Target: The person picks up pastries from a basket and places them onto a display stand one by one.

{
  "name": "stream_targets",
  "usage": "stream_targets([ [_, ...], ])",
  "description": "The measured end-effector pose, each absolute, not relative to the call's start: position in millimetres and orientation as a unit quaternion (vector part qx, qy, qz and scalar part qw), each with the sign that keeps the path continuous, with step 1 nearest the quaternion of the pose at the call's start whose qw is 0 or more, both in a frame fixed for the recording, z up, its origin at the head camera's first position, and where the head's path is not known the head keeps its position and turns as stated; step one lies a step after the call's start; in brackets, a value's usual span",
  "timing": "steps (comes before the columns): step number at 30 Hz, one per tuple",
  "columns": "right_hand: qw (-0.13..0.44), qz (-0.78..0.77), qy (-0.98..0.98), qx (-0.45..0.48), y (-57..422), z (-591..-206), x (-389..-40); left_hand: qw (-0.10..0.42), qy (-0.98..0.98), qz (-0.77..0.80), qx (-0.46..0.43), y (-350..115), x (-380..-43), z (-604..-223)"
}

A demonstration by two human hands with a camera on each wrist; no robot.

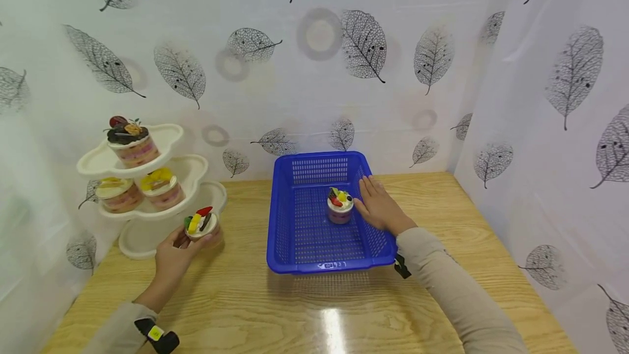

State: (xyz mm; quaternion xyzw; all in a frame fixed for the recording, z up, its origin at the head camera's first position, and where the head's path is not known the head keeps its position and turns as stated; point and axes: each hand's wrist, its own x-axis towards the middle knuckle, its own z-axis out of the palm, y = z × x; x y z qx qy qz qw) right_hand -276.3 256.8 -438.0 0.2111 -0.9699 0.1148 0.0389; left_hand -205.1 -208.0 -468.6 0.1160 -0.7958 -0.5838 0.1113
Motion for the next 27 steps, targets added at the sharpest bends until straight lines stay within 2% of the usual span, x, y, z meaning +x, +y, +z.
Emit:
stream_targets([
  [12,0.040,0.117,-0.970,0.211,256,-438,-276,0.153,-0.807,-0.536,0.193,-249,-200,-467],
  [21,0.034,0.111,-0.970,0.212,256,-439,-279,0.144,-0.792,-0.529,0.270,-275,-202,-465],
  [27,0.032,0.111,-0.971,0.210,258,-441,-280,0.153,-0.739,-0.581,0.304,-290,-209,-469],
])
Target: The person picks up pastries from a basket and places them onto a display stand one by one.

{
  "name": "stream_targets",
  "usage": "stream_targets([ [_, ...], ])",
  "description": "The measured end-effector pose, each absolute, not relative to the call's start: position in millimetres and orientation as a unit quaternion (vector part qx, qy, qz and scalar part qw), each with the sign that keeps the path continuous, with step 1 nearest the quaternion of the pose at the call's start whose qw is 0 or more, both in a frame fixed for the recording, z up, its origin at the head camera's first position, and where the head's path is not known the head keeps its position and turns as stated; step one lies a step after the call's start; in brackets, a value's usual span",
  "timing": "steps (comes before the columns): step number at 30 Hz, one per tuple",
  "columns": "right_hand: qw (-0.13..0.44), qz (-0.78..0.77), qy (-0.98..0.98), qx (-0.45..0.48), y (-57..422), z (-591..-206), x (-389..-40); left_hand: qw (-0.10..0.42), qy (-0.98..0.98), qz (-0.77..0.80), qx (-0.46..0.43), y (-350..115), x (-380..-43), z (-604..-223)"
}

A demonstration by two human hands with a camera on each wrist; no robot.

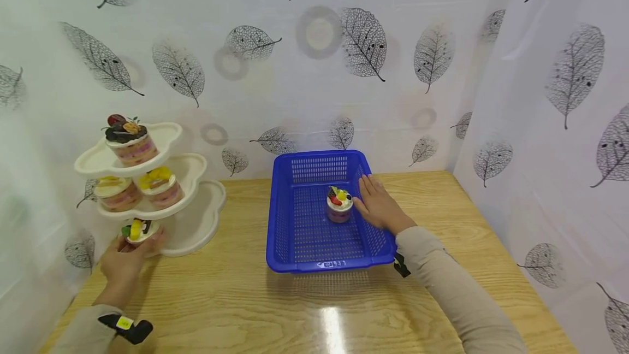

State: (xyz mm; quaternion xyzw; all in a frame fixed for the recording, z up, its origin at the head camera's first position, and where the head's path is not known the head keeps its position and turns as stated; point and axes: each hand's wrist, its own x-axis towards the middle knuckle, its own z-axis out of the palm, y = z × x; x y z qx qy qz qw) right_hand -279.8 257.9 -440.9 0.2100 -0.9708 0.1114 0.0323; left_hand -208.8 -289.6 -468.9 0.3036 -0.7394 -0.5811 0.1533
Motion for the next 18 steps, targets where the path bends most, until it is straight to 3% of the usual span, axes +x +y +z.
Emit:
stream_targets([
  [6,0.039,0.109,-0.971,0.211,258,-441,-280,0.182,-0.651,-0.663,0.323,-300,-215,-472],
  [18,0.038,0.110,-0.970,0.212,258,-441,-279,0.196,-0.636,-0.672,0.324,-304,-224,-480],
])
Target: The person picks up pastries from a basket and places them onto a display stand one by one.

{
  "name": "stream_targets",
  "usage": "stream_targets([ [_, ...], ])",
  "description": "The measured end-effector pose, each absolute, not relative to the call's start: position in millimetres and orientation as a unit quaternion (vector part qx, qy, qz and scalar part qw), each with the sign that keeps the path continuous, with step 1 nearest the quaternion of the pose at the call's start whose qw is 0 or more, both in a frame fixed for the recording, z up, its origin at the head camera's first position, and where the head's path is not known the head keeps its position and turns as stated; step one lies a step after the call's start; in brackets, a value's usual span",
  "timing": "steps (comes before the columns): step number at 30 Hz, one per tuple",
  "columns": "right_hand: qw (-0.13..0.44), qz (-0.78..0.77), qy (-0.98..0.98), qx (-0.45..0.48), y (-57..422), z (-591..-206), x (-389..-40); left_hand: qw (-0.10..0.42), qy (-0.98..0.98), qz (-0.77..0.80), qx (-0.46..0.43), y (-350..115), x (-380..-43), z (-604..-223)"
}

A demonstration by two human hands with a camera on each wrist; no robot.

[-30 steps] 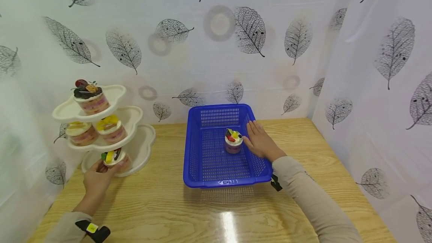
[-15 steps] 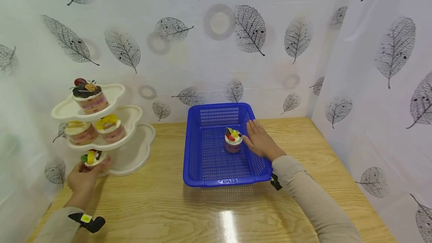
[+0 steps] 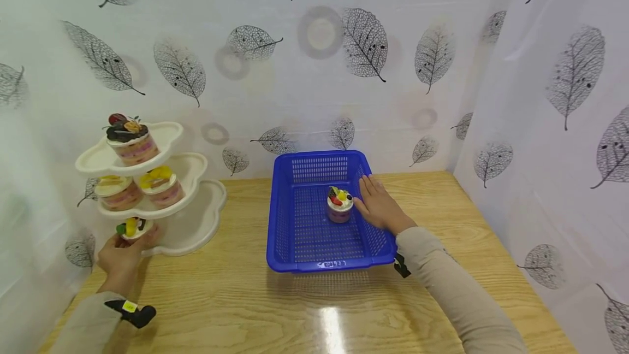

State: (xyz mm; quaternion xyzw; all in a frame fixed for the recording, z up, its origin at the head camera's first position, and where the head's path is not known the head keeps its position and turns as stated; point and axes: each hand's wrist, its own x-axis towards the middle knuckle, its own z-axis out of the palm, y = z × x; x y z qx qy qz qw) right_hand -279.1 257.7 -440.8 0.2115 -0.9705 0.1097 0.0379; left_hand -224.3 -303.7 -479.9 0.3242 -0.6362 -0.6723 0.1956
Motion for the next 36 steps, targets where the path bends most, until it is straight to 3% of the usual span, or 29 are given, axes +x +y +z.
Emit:
stream_targets([
  [36,0.033,0.114,-0.971,0.208,257.3,-440.1,-277.8,0.210,-0.729,-0.562,0.330,-296.7,-229.8,-490.1],
])
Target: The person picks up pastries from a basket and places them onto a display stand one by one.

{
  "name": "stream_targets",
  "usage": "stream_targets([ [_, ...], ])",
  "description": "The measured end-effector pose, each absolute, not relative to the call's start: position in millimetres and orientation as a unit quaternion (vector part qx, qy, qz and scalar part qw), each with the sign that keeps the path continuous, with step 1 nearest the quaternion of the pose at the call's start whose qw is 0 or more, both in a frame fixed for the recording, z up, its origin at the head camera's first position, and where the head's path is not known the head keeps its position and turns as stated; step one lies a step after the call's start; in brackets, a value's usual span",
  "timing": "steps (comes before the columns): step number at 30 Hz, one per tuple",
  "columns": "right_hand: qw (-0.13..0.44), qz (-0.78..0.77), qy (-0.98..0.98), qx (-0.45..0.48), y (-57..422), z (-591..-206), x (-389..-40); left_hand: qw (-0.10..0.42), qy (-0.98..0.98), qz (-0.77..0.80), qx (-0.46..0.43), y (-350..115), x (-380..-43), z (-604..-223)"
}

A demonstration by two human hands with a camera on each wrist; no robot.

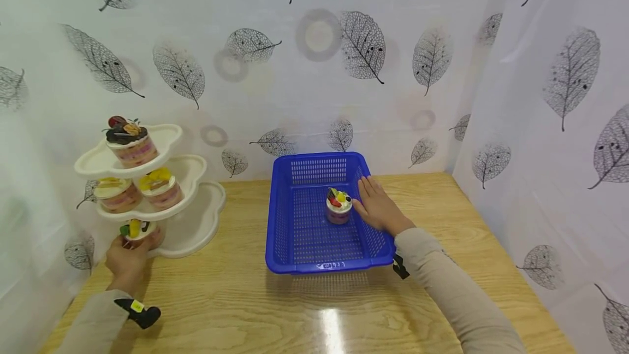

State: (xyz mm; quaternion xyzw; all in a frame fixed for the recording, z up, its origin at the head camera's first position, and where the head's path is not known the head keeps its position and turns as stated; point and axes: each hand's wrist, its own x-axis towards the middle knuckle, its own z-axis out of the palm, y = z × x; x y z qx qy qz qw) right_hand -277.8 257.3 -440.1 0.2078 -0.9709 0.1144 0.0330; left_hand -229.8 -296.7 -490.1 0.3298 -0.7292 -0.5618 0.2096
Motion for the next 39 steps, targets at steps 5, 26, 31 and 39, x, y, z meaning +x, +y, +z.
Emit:
stream_targets([
  [5,0.038,0.124,-0.969,0.210,258,-440,-276,0.202,-0.760,-0.530,0.319,-294,-226,-489],
  [26,0.043,0.120,-0.970,0.209,261,-442,-276,0.095,-0.796,-0.556,0.222,-231,-188,-457],
  [31,0.042,0.122,-0.969,0.209,261,-442,-276,-0.014,-0.838,-0.537,0.099,-206,-181,-439],
  [39,0.033,0.120,-0.970,0.208,261,-442,-279,-0.062,-0.823,-0.559,-0.083,-166,-196,-403],
])
